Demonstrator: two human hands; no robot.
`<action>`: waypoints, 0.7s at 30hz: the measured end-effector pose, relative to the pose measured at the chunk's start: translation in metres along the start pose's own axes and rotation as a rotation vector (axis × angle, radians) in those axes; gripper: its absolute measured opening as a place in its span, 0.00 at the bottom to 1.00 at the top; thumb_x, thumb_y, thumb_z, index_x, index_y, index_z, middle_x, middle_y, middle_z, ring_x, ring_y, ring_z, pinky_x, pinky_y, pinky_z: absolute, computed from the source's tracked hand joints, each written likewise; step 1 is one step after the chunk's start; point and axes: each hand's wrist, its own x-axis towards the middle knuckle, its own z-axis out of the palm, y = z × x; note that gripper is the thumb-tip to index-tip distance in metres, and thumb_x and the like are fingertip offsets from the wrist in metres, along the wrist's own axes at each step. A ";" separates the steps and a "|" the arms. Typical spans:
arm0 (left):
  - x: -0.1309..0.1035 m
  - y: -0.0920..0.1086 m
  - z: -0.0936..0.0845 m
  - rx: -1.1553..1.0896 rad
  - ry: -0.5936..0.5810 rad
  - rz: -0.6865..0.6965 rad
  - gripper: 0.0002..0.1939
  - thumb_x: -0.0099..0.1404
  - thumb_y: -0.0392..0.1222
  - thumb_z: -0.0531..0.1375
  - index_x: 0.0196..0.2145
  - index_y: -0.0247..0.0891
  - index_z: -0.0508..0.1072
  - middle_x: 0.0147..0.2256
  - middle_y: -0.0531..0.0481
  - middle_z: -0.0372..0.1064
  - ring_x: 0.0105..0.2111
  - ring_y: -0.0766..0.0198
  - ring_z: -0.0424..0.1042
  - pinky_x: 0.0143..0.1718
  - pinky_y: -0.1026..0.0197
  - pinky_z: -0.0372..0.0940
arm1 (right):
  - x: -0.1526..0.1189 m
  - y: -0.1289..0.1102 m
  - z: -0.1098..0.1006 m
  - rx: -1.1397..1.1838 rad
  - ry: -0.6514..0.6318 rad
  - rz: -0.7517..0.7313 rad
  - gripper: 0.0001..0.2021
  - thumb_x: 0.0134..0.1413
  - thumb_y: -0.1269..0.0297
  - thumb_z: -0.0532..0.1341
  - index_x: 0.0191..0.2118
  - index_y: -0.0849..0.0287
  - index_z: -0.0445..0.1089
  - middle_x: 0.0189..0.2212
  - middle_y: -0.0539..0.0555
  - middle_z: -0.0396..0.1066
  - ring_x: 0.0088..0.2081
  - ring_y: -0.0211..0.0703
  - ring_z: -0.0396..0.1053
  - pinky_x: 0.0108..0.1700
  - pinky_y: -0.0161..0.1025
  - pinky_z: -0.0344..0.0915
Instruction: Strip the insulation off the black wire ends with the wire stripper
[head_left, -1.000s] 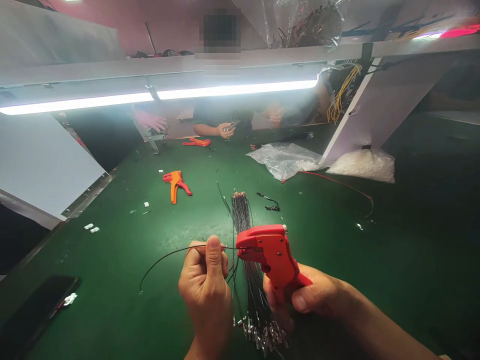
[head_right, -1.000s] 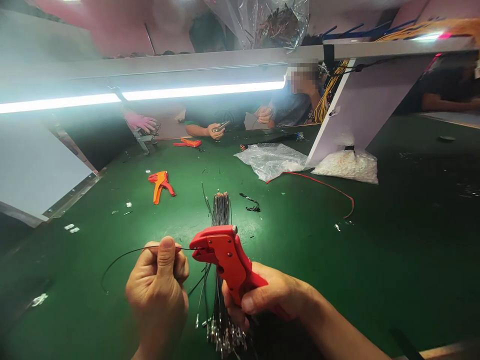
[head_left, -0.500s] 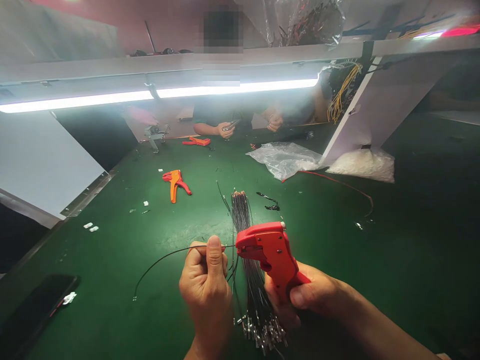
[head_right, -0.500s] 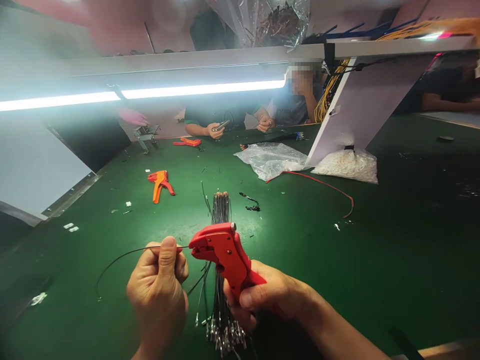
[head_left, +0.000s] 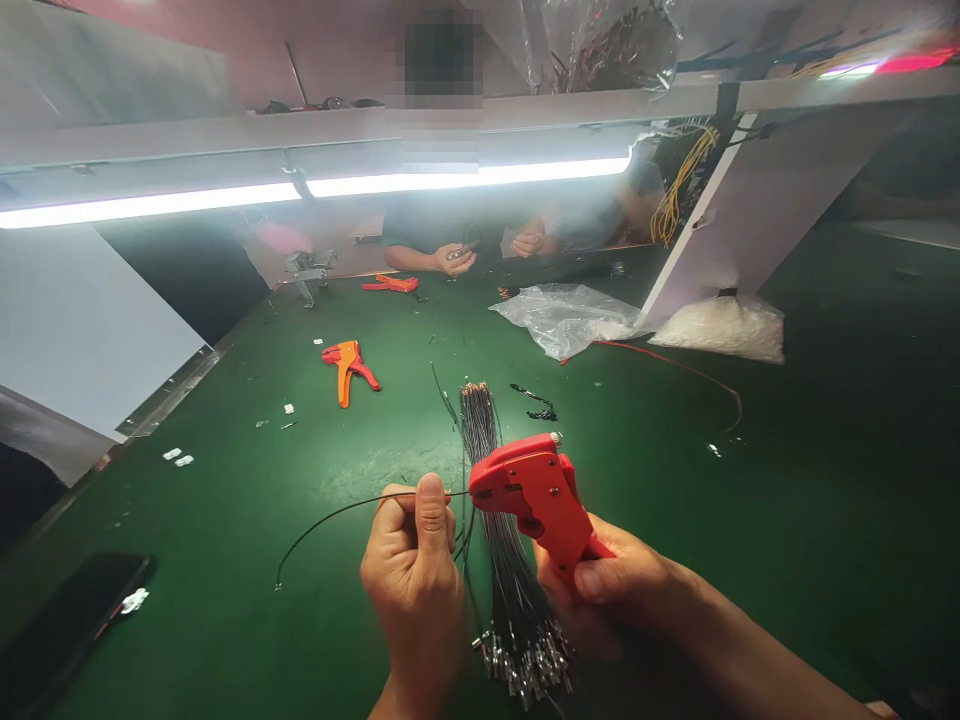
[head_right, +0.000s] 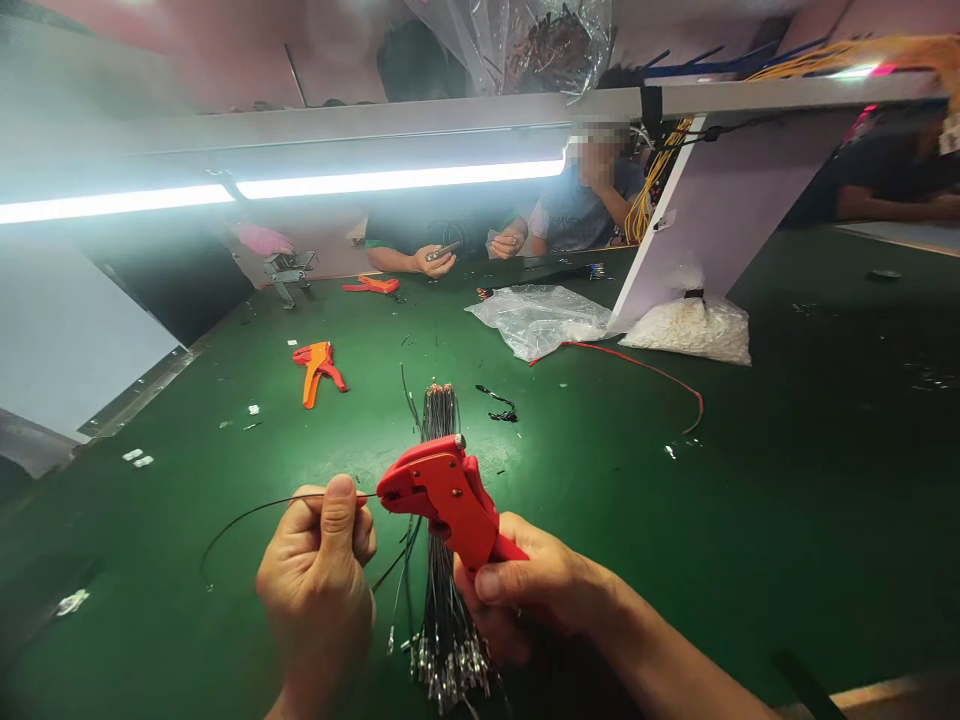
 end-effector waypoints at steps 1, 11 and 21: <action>0.000 0.000 0.000 -0.003 -0.001 -0.003 0.20 0.64 0.52 0.64 0.22 0.38 0.66 0.17 0.58 0.55 0.18 0.72 0.54 0.17 0.69 0.54 | 0.000 0.000 -0.001 -0.003 -0.001 -0.001 0.17 0.49 0.52 0.66 0.26 0.64 0.70 0.11 0.46 0.64 0.10 0.32 0.57 0.14 0.29 0.57; -0.002 0.004 0.001 0.000 0.002 0.036 0.21 0.63 0.51 0.64 0.20 0.38 0.66 0.18 0.58 0.55 0.18 0.72 0.54 0.16 0.69 0.53 | 0.000 0.005 -0.004 -0.002 -0.031 -0.044 0.19 0.54 0.51 0.65 0.23 0.61 0.67 0.09 0.43 0.58 0.09 0.30 0.52 0.10 0.28 0.51; 0.005 0.003 -0.003 -0.177 -0.001 -0.046 0.20 0.62 0.45 0.66 0.19 0.38 0.64 0.18 0.58 0.55 0.18 0.73 0.55 0.18 0.68 0.53 | -0.003 -0.006 0.000 0.050 -0.091 0.101 0.21 0.39 0.62 0.67 0.42 0.69 0.74 0.25 0.53 0.72 0.26 0.39 0.67 0.29 0.34 0.59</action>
